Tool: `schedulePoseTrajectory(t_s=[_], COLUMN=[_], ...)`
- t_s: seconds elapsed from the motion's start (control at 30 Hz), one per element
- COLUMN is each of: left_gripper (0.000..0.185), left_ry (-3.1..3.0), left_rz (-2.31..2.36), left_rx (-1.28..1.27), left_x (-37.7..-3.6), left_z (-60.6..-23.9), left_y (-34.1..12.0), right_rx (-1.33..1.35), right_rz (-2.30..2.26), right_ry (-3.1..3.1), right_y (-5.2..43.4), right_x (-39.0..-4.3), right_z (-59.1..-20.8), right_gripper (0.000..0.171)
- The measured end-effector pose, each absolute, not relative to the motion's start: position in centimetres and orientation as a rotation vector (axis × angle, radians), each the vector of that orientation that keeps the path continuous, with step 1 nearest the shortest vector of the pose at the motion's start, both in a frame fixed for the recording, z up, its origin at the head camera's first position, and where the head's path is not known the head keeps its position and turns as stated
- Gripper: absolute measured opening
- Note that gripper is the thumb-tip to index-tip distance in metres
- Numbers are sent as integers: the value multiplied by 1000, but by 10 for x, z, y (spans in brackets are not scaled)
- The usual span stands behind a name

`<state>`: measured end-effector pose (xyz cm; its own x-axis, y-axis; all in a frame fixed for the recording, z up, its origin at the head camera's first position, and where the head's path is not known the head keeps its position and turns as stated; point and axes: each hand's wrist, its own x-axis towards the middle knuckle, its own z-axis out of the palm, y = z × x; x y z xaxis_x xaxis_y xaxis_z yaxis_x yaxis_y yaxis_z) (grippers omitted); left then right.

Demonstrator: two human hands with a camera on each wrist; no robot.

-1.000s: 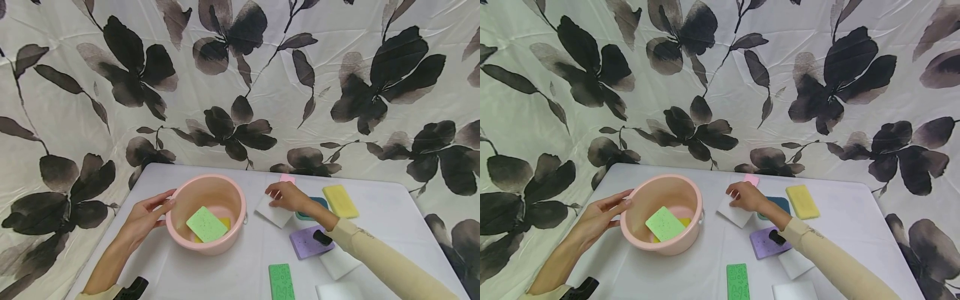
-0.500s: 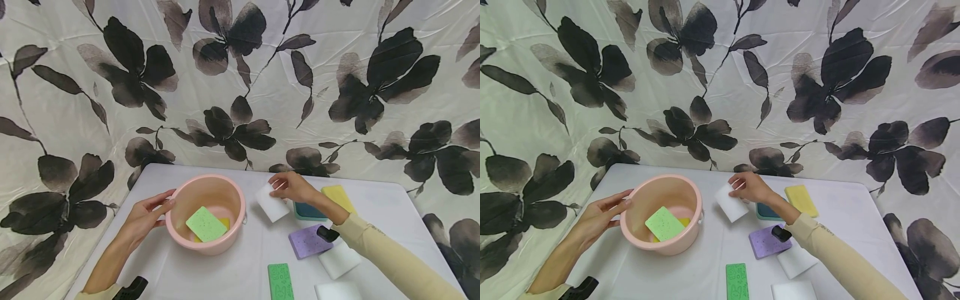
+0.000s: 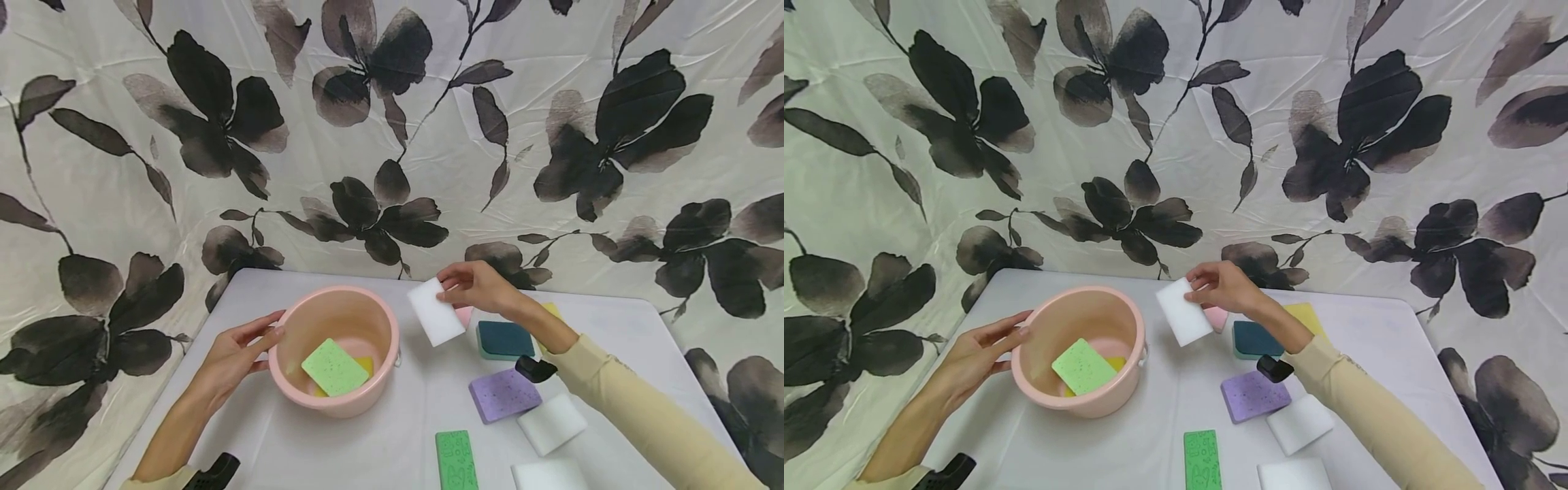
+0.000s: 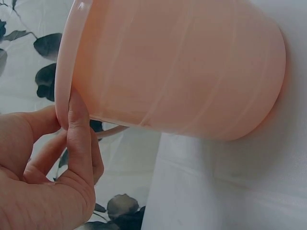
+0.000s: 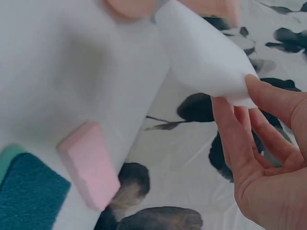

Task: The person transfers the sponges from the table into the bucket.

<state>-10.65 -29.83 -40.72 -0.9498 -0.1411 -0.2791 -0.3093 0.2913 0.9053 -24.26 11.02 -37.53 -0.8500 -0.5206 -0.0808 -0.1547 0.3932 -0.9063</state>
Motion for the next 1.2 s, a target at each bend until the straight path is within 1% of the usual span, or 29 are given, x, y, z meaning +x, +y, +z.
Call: schedulePoseTrajectory(t_s=[0.4,0.63,0.93,1.2], left_gripper=[67,67,68,67], left_ry=[2403,2408,2416,2422], left_rz=[1736,1732,1710,1708], left_rx=[-425,-423,-434,-431], left_x=[-107,-106,-106,-106], left_z=[-408,-407,-407,-408], left_y=[-299,-298,-296,-297], right_rx=[-531,-539,-587,-624], right_rz=[-1477,-1495,-1525,-1513], right_ry=[2263,2238,2190,2172], right_y=[102,89,63,38], right_x=[-248,-243,-239,-235], right_z=[-350,-339,-336,-338], right_gripper=[43,44,38,37])
